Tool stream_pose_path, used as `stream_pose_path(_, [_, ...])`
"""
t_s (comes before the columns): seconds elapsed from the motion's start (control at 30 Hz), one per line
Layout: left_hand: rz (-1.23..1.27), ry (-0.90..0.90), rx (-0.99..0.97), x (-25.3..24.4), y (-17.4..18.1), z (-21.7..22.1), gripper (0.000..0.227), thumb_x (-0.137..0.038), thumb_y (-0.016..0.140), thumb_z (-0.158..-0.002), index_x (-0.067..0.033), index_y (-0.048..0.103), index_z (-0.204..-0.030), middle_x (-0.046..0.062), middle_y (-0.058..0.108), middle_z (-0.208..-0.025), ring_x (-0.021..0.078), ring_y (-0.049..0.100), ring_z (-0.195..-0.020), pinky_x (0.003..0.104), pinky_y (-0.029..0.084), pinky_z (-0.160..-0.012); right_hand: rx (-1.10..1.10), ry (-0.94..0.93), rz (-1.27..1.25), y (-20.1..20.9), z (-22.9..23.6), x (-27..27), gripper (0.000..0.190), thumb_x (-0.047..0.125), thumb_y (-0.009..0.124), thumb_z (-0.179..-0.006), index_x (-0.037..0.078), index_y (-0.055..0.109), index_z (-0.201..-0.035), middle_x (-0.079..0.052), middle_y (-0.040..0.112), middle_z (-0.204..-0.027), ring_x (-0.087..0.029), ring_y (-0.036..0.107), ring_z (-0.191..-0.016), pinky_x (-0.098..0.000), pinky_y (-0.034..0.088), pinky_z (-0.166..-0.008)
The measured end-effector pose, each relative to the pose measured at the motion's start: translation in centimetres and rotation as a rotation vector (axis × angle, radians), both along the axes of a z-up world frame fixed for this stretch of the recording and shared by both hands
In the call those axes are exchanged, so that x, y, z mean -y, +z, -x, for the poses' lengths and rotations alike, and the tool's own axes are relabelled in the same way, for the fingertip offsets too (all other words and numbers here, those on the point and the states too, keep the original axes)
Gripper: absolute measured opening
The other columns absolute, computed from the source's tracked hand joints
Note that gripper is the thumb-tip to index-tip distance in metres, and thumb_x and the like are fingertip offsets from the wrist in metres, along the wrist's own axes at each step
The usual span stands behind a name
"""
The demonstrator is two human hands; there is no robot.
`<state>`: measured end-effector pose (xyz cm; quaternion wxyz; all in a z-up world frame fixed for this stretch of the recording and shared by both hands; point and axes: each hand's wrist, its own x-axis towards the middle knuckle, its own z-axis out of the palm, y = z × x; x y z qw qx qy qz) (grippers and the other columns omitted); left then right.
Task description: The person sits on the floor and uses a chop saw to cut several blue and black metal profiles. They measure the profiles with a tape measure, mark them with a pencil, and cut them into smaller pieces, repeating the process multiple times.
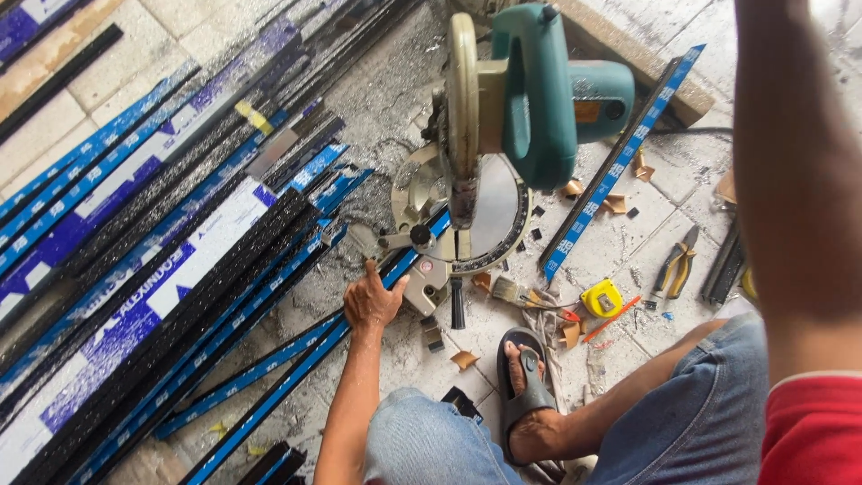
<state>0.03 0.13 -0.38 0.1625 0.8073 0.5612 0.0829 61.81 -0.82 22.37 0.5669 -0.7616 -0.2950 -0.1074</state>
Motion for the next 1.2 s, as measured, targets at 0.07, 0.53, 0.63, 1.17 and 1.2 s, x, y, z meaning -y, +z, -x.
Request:
stream_pose_path(0.07, [0.006,0.000,-0.015,-0.3,-0.4,-0.2,0.069,-0.063,0.069,-0.084,-0.0051,0.056,-0.119,0.021,0.072,-0.071,0.0372,0.076,-0.074,0.049,0.056,-0.081,0.010,-0.064,-0.241,-2.9,3.9,0.9,0.006,0.007,0.061,-0.089,0.004,0.056,-0.088,-0.010,0.054,-0.078,-0.025,0.052,-0.069,-0.0400,0.052,-0.060])
stream_pose_path(0.53, [0.020,-0.001,-0.016,-0.2,-2.0,0.4,0.070,-0.064,0.070,-0.083,-0.0090,0.053,-0.123,0.020,0.072,-0.076,0.0374,0.076,-0.076,0.049,0.054,-0.083,-0.178,0.748,0.824,-10.4,43.8,2.8,0.057,0.042,0.060,-0.100,-0.001,0.050,-0.137,-0.024,0.071,-0.103,-0.042,0.075,-0.091,-0.0527,0.057,-0.077])
stream_pose_path(0.63, [0.003,-0.012,-0.008,0.1,-0.4,0.1,0.069,-0.061,0.072,-0.084,-0.0068,0.054,-0.123,0.021,0.072,-0.075,0.0388,0.076,-0.075,0.049,0.055,-0.082,0.156,0.699,1.104,-11.4,44.4,0.5,0.038,0.047,0.055,-0.098,0.013,0.052,-0.115,-0.015,0.073,-0.079,-0.041,0.076,-0.081,-0.0524,0.058,-0.071])
stream_pose_path(1.17, [0.190,0.093,0.022,1.2,-0.3,0.1,0.080,-0.064,0.075,-0.081,-0.0105,0.044,-0.131,0.018,0.077,-0.090,0.0431,0.075,-0.086,0.059,0.056,-0.086,1.028,1.803,1.312,-12.0,37.8,6.2,0.014,0.012,0.067,-0.083,0.016,0.067,-0.069,0.003,0.057,-0.055,-0.015,0.056,-0.049,-0.0290,0.046,-0.049])
stream_pose_path(1.2, [0.243,0.109,0.025,1.6,0.1,-0.2,0.088,-0.068,0.074,-0.079,-0.0094,0.040,-0.135,0.016,0.078,-0.096,0.0433,0.075,-0.090,0.059,0.055,-0.088,0.976,1.783,1.378,-11.3,36.2,6.7,0.009,0.011,0.067,-0.084,0.013,0.067,-0.076,0.000,0.059,-0.059,-0.016,0.057,-0.052,-0.0295,0.046,-0.051])
